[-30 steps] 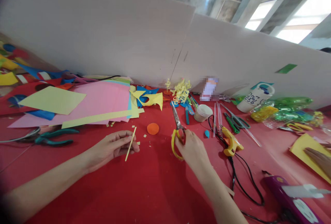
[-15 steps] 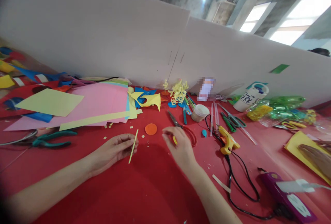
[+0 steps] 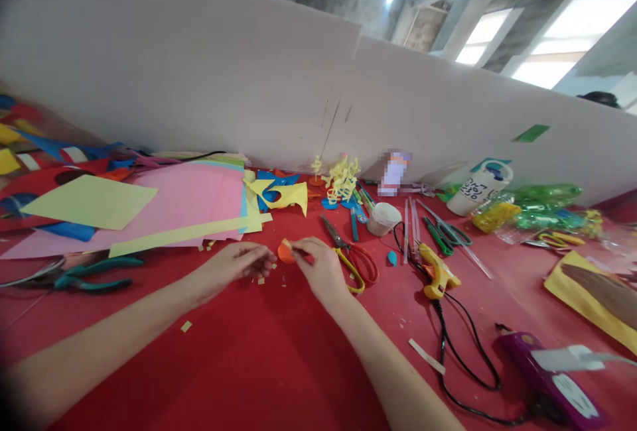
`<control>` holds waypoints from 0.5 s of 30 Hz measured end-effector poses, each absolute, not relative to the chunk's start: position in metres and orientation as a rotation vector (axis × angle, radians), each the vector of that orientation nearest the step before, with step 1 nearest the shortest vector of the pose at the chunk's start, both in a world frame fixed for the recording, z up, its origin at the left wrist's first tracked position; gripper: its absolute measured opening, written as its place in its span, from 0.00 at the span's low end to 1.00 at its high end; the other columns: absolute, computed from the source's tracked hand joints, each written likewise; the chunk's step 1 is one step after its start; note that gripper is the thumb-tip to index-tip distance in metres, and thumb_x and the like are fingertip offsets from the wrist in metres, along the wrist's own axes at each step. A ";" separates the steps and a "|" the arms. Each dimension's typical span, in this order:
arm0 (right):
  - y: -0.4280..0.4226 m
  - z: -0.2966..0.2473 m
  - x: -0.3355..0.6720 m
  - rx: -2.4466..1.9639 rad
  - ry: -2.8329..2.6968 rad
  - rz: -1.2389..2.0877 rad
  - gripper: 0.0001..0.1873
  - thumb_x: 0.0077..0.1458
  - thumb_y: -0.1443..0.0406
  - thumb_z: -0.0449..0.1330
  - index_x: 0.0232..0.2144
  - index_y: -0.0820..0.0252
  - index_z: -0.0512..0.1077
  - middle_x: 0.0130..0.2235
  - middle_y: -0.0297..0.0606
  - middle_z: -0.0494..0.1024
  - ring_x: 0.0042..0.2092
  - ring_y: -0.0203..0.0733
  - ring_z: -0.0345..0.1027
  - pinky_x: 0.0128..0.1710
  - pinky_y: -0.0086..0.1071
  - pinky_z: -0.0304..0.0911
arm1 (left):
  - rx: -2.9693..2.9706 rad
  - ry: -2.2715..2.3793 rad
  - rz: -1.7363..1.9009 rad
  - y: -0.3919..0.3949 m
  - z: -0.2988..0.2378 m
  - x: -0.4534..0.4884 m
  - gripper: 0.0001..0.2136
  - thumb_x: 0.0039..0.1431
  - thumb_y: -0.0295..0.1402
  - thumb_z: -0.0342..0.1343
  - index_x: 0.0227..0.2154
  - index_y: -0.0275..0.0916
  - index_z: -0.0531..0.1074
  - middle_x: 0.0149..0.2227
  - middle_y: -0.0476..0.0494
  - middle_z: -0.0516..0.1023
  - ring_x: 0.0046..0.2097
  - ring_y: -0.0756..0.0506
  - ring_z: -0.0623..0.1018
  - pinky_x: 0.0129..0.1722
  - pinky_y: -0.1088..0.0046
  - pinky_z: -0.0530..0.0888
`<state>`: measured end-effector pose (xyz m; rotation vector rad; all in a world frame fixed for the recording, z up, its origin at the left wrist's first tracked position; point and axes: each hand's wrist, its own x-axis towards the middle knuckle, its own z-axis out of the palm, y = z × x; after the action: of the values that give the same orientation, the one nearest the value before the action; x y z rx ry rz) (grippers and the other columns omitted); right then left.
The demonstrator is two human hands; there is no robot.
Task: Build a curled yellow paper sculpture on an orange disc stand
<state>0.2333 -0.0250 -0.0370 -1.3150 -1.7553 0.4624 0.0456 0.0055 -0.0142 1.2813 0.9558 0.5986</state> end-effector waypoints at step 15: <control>-0.006 -0.056 0.232 -1.410 -1.623 0.728 0.07 0.50 0.67 0.55 0.32 0.60 0.73 0.32 0.37 0.78 0.34 0.40 0.72 0.36 0.31 0.66 | 2.004 1.014 0.774 0.031 -0.037 0.071 0.10 0.47 0.29 0.56 0.35 0.41 0.71 0.33 0.45 0.77 0.36 0.43 0.75 0.40 0.66 0.69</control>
<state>0.2322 -0.0064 -0.0563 -1.4100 -1.6235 0.7281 0.0705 0.0313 -0.0366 2.0042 1.0136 0.7741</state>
